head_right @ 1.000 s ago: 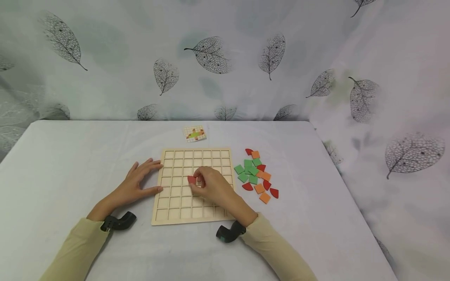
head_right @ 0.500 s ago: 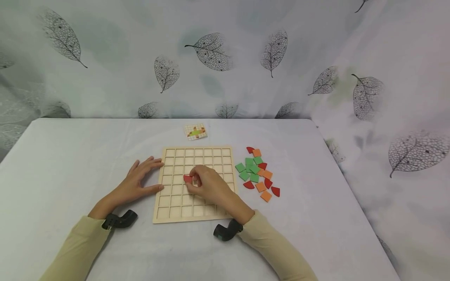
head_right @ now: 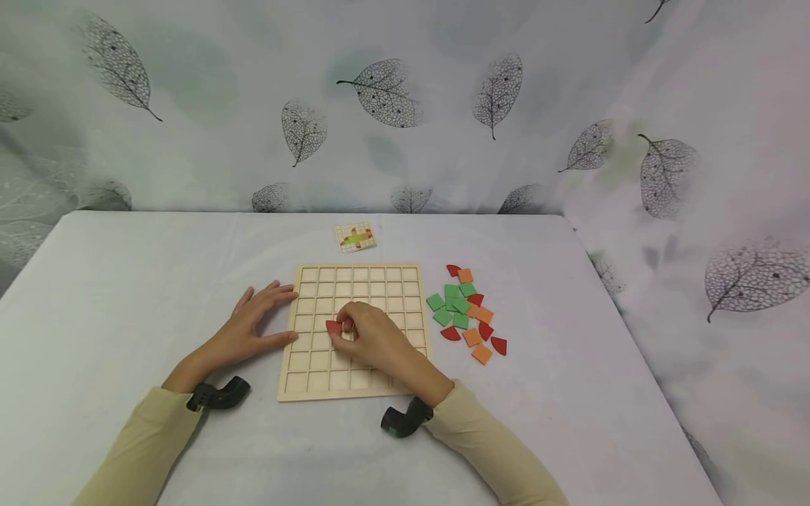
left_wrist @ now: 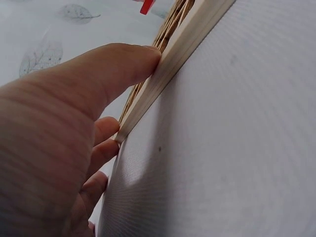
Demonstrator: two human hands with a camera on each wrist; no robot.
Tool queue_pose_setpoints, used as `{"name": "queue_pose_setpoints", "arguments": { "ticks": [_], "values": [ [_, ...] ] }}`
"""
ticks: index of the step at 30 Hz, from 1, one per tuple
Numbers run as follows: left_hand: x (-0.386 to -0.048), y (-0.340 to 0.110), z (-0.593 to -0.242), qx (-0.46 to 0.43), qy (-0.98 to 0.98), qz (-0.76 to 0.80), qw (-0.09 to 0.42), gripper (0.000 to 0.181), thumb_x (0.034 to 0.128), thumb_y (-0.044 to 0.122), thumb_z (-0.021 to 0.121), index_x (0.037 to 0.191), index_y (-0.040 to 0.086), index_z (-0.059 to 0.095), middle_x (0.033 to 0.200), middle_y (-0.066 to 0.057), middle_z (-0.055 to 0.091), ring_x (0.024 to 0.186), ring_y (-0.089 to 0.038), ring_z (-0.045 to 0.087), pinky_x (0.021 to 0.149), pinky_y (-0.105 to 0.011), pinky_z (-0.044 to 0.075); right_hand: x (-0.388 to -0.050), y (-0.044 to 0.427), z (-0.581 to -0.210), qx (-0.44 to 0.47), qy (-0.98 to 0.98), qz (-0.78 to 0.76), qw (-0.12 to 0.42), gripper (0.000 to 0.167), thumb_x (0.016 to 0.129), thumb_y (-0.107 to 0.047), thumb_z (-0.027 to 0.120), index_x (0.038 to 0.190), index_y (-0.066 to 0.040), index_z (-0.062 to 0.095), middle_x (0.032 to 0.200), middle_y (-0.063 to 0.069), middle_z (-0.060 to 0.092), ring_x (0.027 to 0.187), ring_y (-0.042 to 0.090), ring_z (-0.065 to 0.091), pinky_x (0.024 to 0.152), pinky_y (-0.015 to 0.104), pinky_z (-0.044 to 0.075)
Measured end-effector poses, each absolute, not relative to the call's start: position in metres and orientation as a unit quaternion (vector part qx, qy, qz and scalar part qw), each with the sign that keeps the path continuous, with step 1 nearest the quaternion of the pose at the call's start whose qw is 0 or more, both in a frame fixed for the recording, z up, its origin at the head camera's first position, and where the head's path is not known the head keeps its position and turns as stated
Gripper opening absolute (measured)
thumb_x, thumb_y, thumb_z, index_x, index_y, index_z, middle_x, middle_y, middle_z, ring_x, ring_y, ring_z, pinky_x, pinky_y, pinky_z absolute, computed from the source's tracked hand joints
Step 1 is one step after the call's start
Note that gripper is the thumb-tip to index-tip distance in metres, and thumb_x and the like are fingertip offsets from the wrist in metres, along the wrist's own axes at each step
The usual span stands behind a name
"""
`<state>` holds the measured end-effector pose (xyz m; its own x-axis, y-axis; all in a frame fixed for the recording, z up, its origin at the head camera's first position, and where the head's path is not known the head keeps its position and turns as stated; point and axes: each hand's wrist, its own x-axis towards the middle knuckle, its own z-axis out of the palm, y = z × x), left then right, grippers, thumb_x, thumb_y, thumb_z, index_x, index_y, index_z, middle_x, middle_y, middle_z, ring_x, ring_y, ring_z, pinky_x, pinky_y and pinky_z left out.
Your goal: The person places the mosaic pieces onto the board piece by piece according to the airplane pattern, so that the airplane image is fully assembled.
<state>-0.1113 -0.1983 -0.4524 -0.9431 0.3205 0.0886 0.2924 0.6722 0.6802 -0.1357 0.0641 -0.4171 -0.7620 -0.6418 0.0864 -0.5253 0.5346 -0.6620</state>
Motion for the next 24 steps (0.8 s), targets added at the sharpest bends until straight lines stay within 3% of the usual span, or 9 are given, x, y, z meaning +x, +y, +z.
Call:
{"name": "queue_pose_setpoints", "arguments": {
  "ticks": [24],
  "values": [
    [-0.111,-0.198,-0.452,0.164,0.914,0.371,0.022,0.071,0.0834,0.031,0.078,0.143,0.008,0.046,0.152,-0.014,0.038,0.149,-0.033,0.015,0.119,-0.052,-0.006,-0.136,0.053,-0.421,-0.324,0.886,-0.322,0.076,0.019,0.088,-0.022,0.071,0.096,-0.007,0.063,0.081,0.000,0.058,0.069,0.009,0.050,0.062,0.019,0.042]
  ]
}}
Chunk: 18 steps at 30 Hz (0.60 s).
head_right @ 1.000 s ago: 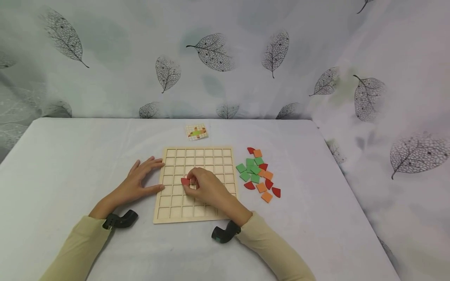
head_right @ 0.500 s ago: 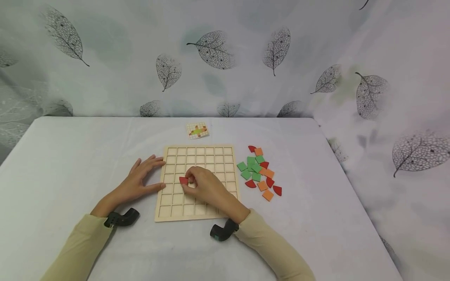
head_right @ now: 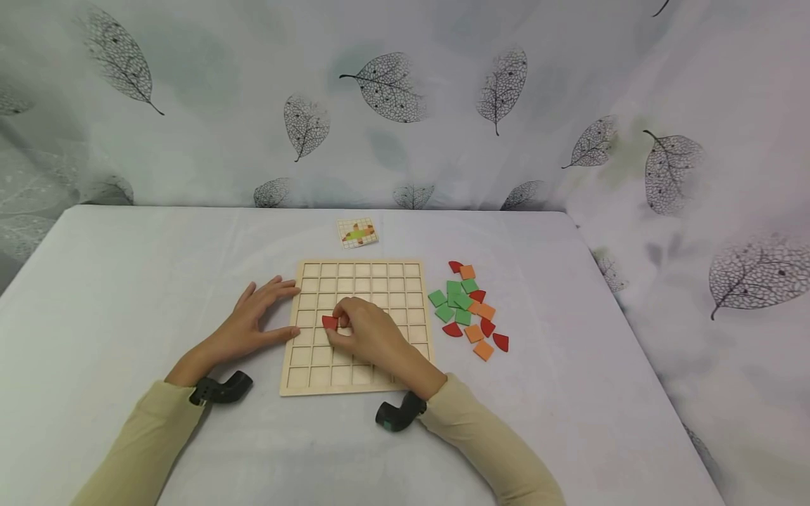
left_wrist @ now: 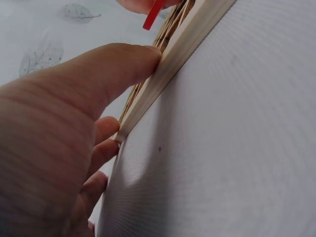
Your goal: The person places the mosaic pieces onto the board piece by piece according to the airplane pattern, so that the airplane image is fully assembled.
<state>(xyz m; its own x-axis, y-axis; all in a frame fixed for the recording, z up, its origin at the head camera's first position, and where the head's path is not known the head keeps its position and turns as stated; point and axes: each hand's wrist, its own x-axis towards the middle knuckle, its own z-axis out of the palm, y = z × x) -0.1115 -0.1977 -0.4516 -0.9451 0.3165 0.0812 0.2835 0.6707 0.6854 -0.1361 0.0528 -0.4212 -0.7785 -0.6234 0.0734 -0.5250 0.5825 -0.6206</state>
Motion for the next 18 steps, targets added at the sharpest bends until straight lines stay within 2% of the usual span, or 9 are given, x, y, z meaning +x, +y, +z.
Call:
{"name": "queue_pose_setpoints", "arguments": {
  "ticks": [18],
  "values": [
    [-0.1119,-0.1968,-0.4519,0.166,0.913,0.371,0.019,0.071,0.0833,0.030,0.078,0.142,0.008,0.046,0.152,-0.015,0.038,0.148,-0.034,0.016,0.118,-0.053,-0.005,-0.1357,0.0517,-0.4209,-0.316,0.889,-0.324,0.076,0.018,0.087,-0.023,0.070,0.096,-0.008,0.064,0.081,-0.001,0.058,0.069,0.009,0.051,0.061,0.019,0.043]
  ]
}}
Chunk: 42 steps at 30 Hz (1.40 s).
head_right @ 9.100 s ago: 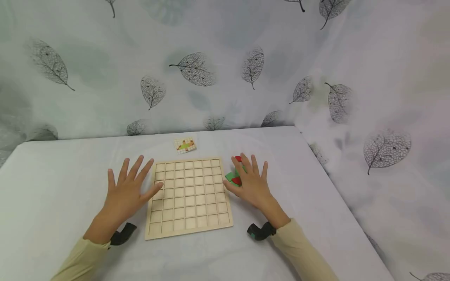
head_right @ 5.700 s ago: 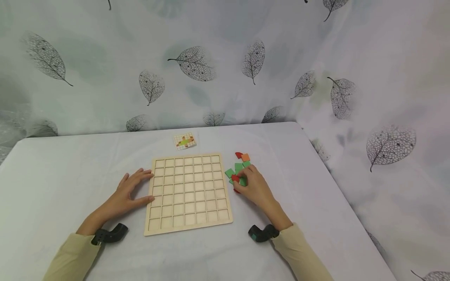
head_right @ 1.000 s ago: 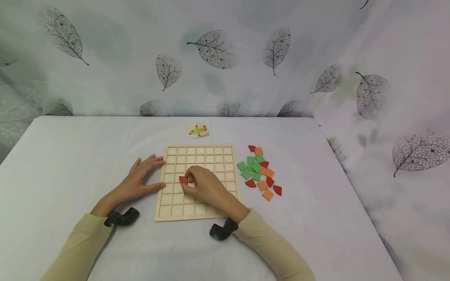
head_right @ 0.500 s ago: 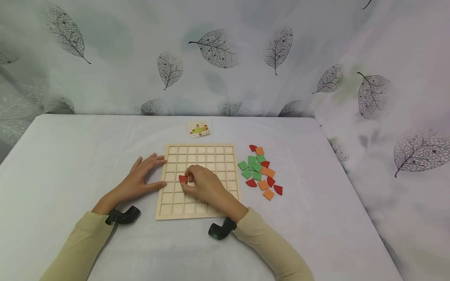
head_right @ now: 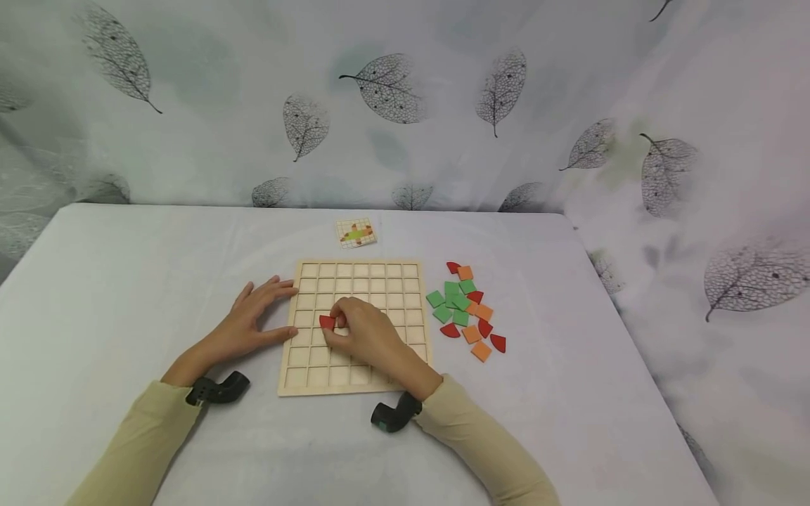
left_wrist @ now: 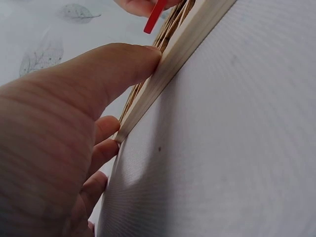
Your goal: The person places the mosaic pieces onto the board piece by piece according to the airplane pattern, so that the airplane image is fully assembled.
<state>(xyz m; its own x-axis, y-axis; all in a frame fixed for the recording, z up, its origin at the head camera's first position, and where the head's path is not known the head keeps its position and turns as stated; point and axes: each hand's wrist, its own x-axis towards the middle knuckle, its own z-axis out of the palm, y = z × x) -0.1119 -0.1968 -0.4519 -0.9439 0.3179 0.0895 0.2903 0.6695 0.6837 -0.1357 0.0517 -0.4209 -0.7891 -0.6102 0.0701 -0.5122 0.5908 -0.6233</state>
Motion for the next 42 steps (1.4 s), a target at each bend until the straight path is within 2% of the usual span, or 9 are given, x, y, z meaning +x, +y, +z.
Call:
{"name": "queue_pose_setpoints", "arguments": {
  "ticks": [22,42],
  "values": [
    [-0.114,-0.196,-0.456,0.170,0.913,0.372,0.017,0.071,0.0828,0.032,0.078,0.142,0.009,0.047,0.152,-0.013,0.039,0.149,-0.033,0.016,0.118,-0.053,-0.005,-0.138,0.044,-0.422,-0.283,0.906,-0.305,0.081,0.021,0.088,-0.026,0.069,0.097,-0.007,0.063,0.075,-0.003,0.054,0.064,0.009,0.047,0.054,0.020,0.037],
    [-0.112,-0.197,-0.450,0.164,0.914,0.370,0.019,0.070,0.0827,0.030,0.078,0.142,0.008,0.047,0.151,-0.014,0.040,0.148,-0.033,0.017,0.119,-0.053,-0.005,-0.138,0.039,-0.423,-0.280,0.909,-0.301,0.072,0.024,0.089,-0.029,0.072,0.097,-0.008,0.064,0.073,-0.003,0.052,0.062,0.009,0.046,0.053,0.019,0.034]
  ]
}}
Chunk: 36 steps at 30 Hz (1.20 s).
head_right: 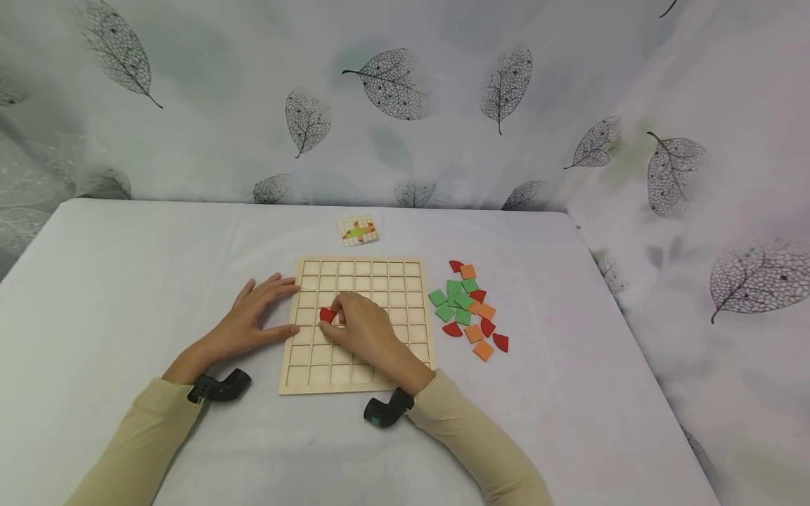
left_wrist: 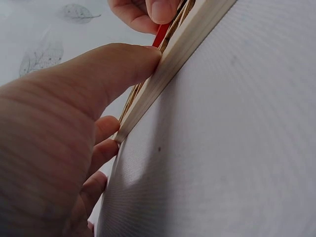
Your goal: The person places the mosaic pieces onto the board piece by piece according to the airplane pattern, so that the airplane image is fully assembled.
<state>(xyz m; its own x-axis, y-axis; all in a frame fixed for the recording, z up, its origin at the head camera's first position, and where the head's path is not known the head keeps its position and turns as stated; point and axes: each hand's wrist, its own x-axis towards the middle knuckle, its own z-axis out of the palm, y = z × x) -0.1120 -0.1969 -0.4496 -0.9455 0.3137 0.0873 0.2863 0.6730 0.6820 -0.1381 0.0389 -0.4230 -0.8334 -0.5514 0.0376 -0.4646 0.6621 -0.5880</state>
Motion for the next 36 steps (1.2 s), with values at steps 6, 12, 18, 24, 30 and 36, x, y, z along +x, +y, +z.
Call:
{"name": "queue_pose_setpoints", "arguments": {
  "ticks": [6,12,18,24,30,36],
  "values": [
    [-0.1120,-0.1970,-0.4498,0.163,0.915,0.368,0.020,0.069,0.0839,0.031,0.077,0.142,0.008,0.047,0.151,-0.014,0.039,0.148,-0.034,0.016,0.119,-0.053,-0.005,-0.1376,0.0383,-0.4221,-0.274,0.912,-0.297,0.072,0.024,0.089,-0.030,0.072,0.096,-0.009,0.063,0.073,-0.004,0.051,0.062,0.009,0.046,0.053,0.019,0.034],
    [-0.1117,-0.1965,-0.4501,0.168,0.913,0.372,0.015,0.069,0.0843,0.031,0.077,0.142,0.007,0.047,0.151,-0.015,0.040,0.148,-0.035,0.017,0.118,-0.054,-0.005,-0.1372,0.0381,-0.4223,-0.270,0.915,-0.292,0.070,0.024,0.088,-0.031,0.072,0.095,-0.010,0.063,0.073,-0.004,0.051,0.061,0.008,0.046,0.051,0.019,0.033],
    [-0.1131,-0.1957,-0.4491,0.168,0.915,0.366,0.017,0.069,0.0834,0.031,0.077,0.141,0.007,0.047,0.151,-0.015,0.040,0.148,-0.034,0.017,0.119,-0.052,-0.005,-0.1376,0.0389,-0.4233,-0.272,0.914,-0.295,0.062,0.023,0.087,-0.032,0.072,0.093,-0.011,0.063,0.072,-0.005,0.051,0.061,0.008,0.045,0.051,0.019,0.033],
    [-0.1140,-0.1964,-0.4499,0.167,0.917,0.362,0.019,0.070,0.0829,0.032,0.078,0.142,0.008,0.047,0.151,-0.014,0.039,0.148,-0.033,0.017,0.119,-0.052,-0.005,-0.1376,0.0395,-0.4236,-0.276,0.912,-0.296,0.062,0.024,0.087,-0.032,0.072,0.094,-0.011,0.064,0.073,-0.005,0.053,0.062,0.007,0.046,0.052,0.019,0.034],
    [-0.1138,-0.1967,-0.4510,0.167,0.916,0.365,0.018,0.070,0.0831,0.032,0.078,0.142,0.009,0.047,0.151,-0.013,0.039,0.149,-0.033,0.016,0.119,-0.051,-0.005,-0.1367,0.0394,-0.4232,-0.279,0.912,-0.294,0.062,0.024,0.088,-0.032,0.071,0.095,-0.010,0.064,0.074,-0.004,0.053,0.062,0.008,0.046,0.052,0.020,0.035],
    [-0.1128,-0.1975,-0.4518,0.166,0.915,0.367,0.017,0.070,0.0830,0.031,0.078,0.141,0.008,0.047,0.151,-0.014,0.040,0.148,-0.033,0.017,0.119,-0.052,-0.005,-0.1364,0.0387,-0.4229,-0.282,0.912,-0.292,0.063,0.023,0.088,-0.030,0.071,0.094,-0.010,0.064,0.074,-0.004,0.053,0.062,0.008,0.046,0.052,0.019,0.035]
  ]
}}
